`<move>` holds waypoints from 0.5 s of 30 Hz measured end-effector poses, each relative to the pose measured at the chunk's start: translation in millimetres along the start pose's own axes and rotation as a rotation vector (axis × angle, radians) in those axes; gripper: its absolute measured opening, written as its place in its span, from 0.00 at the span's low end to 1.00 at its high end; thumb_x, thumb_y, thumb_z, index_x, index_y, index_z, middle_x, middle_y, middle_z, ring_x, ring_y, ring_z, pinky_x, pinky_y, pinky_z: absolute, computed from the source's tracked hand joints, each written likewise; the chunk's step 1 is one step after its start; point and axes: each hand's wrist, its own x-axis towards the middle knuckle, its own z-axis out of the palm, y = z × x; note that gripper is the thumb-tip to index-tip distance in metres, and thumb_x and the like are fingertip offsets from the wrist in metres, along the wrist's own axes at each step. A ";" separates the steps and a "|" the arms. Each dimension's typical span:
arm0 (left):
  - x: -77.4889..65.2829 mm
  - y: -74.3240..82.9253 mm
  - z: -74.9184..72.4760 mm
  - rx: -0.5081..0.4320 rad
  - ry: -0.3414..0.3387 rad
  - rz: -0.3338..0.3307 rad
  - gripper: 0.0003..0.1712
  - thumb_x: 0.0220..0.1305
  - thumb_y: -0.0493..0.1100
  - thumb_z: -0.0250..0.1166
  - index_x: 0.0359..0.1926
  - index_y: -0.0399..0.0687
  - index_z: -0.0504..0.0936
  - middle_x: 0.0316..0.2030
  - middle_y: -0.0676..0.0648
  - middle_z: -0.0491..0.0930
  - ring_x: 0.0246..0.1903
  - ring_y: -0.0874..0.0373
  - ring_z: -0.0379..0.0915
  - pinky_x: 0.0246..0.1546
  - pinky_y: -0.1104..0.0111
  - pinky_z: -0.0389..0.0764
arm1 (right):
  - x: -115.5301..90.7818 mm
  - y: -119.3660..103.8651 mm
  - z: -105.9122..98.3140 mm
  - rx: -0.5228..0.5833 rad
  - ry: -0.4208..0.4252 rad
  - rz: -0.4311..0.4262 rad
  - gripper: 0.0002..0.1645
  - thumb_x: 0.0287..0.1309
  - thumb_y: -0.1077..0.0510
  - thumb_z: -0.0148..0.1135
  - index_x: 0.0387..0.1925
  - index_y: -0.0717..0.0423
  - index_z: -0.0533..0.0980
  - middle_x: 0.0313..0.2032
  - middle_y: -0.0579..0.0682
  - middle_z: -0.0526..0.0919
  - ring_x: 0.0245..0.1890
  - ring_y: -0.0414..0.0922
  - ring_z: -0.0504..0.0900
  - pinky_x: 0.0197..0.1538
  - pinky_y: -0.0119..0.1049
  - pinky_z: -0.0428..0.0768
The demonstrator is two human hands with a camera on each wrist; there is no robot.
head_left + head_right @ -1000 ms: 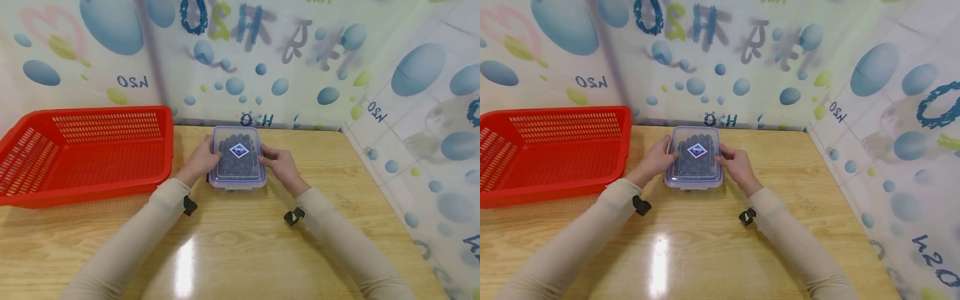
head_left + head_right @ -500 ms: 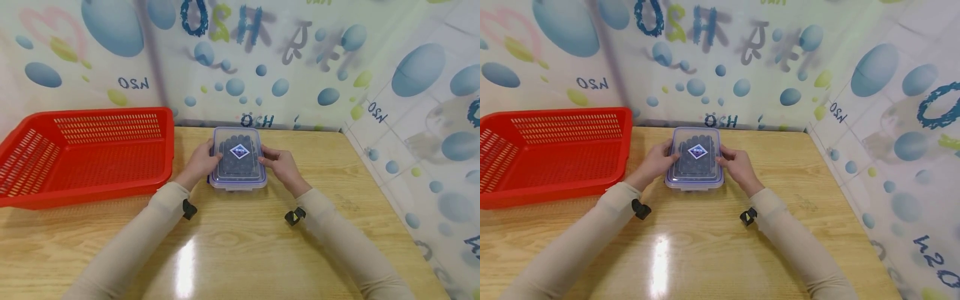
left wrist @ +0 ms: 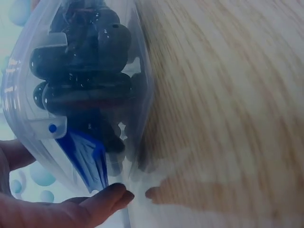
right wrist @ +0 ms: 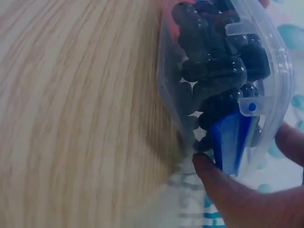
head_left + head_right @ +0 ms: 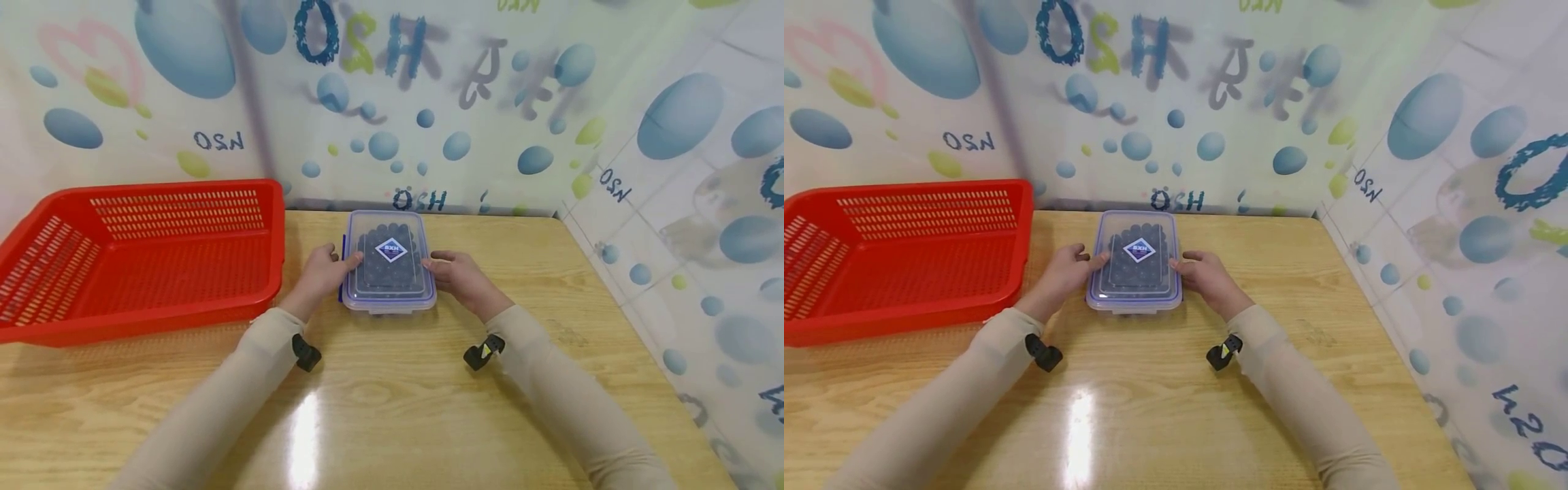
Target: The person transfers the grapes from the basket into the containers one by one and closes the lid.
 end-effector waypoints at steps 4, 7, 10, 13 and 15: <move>0.8 -0.9 0.7 -0.008 0.015 -0.006 0.47 0.71 0.54 0.59 0.75 0.33 0.46 0.72 0.33 0.56 0.70 0.43 0.54 0.66 0.54 0.60 | -1.9 -8.0 5.3 -0.148 0.117 -0.008 0.41 0.65 0.58 0.62 0.71 0.69 0.56 0.62 0.65 0.70 0.60 0.55 0.74 0.61 0.45 0.72; 1.4 -0.8 0.7 -0.005 0.022 -0.011 0.47 0.71 0.54 0.59 0.75 0.33 0.47 0.71 0.34 0.58 0.69 0.43 0.56 0.66 0.54 0.61 | -5.4 -16.6 11.0 -0.270 0.186 -0.026 0.39 0.63 0.59 0.65 0.70 0.67 0.61 0.63 0.62 0.71 0.61 0.53 0.73 0.61 0.44 0.73; 1.7 -0.2 0.9 0.011 0.029 -0.009 0.46 0.71 0.54 0.59 0.75 0.33 0.49 0.71 0.34 0.59 0.69 0.43 0.57 0.66 0.54 0.61 | -8.2 -21.3 17.1 -0.297 0.206 -0.047 0.36 0.63 0.60 0.63 0.69 0.67 0.63 0.64 0.61 0.71 0.62 0.51 0.73 0.60 0.43 0.73; 1.6 0.2 1.4 0.029 0.026 -0.008 0.45 0.71 0.54 0.59 0.75 0.34 0.50 0.71 0.35 0.58 0.69 0.44 0.56 0.66 0.54 0.61 | -9.6 -22.2 22.9 -0.316 0.236 -0.050 0.34 0.64 0.61 0.61 0.69 0.66 0.64 0.64 0.61 0.71 0.63 0.51 0.72 0.59 0.42 0.74; 1.3 0.1 1.8 0.035 0.021 -0.007 0.45 0.71 0.54 0.59 0.75 0.35 0.49 0.71 0.36 0.57 0.69 0.44 0.56 0.66 0.54 0.61 | -10.3 -22.1 26.4 -0.353 0.257 -0.051 0.33 0.64 0.62 0.60 0.68 0.66 0.64 0.64 0.61 0.71 0.62 0.51 0.72 0.57 0.42 0.75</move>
